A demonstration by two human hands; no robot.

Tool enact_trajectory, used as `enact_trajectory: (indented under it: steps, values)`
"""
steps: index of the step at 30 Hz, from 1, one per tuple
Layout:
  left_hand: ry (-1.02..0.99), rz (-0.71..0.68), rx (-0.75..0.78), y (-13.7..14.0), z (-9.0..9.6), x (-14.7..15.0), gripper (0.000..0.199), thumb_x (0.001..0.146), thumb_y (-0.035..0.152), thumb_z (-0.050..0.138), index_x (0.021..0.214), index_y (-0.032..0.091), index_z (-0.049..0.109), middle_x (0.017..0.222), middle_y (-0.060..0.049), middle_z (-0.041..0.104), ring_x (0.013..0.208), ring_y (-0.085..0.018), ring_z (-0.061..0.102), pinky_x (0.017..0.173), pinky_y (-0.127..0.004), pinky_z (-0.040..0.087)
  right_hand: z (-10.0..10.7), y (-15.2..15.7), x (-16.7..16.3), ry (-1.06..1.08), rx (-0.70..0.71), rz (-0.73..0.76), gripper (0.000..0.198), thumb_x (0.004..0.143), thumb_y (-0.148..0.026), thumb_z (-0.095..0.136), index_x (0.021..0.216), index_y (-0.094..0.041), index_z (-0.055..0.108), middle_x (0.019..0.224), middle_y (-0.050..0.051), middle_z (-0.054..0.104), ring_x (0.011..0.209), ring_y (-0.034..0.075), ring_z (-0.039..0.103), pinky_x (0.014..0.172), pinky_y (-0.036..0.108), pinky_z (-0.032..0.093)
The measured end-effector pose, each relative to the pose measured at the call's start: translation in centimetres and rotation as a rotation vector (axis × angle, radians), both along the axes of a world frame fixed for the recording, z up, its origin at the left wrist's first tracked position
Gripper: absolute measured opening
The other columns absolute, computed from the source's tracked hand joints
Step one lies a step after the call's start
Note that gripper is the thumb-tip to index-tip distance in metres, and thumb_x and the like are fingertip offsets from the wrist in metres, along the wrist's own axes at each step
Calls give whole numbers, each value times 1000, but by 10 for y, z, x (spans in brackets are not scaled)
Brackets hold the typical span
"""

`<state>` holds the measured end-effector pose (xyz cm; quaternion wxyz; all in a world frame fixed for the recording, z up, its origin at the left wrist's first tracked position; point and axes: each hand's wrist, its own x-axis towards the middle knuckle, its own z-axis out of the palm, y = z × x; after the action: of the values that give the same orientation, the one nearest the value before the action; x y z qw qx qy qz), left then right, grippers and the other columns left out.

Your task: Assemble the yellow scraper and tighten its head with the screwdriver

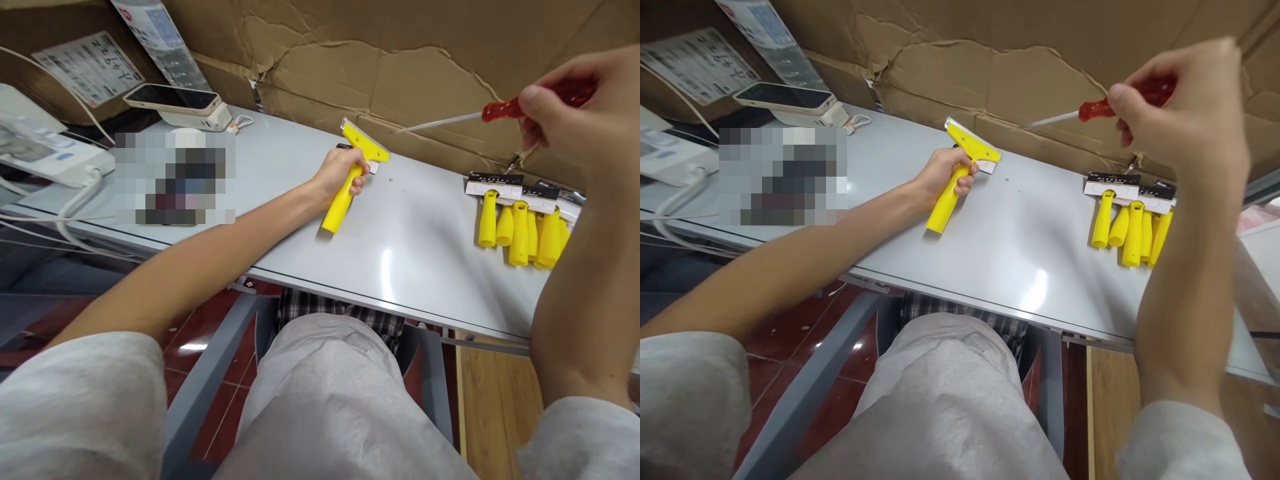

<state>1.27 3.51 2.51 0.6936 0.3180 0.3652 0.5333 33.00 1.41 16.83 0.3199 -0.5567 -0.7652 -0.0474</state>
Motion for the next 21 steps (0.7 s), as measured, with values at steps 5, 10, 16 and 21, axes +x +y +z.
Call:
enact_trajectory:
  steps: [5, 10, 16, 21]
  values:
    - [30, -66, 43, -4, 1, 1, 17, 86, 10, 68, 86, 20, 55, 71, 3, 62, 43, -2, 44, 38, -15, 28, -69, 23, 7, -37, 62, -151, 18, 101, -23, 80, 110, -12, 91, 87, 10, 80, 69, 7, 60, 78, 27, 50]
    - [74, -147, 73, -6, -2, 1, 15, 80, 14, 68, 86, 20, 56, 75, 4, 62, 43, -2, 42, 39, -15, 27, -130, 33, 15, 105, 28, -121, 27, 109, -35, 68, 116, -17, 86, 100, 11, 84, 86, 17, 77, 95, 34, 61]
    - [75, -201, 123, -5, -2, -2, 20, 74, 17, 67, 90, 20, 58, 79, 4, 62, 44, -3, 45, 39, -17, 30, -149, 30, 16, -82, -221, -82, 48, 101, -43, 74, 144, -24, 76, 113, 13, 84, 102, 32, 79, 104, 50, 62]
    - [83, -220, 116, -4, 0, -2, 21, 71, 18, 64, 92, 18, 59, 77, 4, 61, 43, -3, 43, 37, -16, 31, -147, 24, 5, -261, -357, -113, 58, 101, -43, 69, 156, -22, 68, 119, 14, 84, 111, 37, 78, 99, 50, 58]
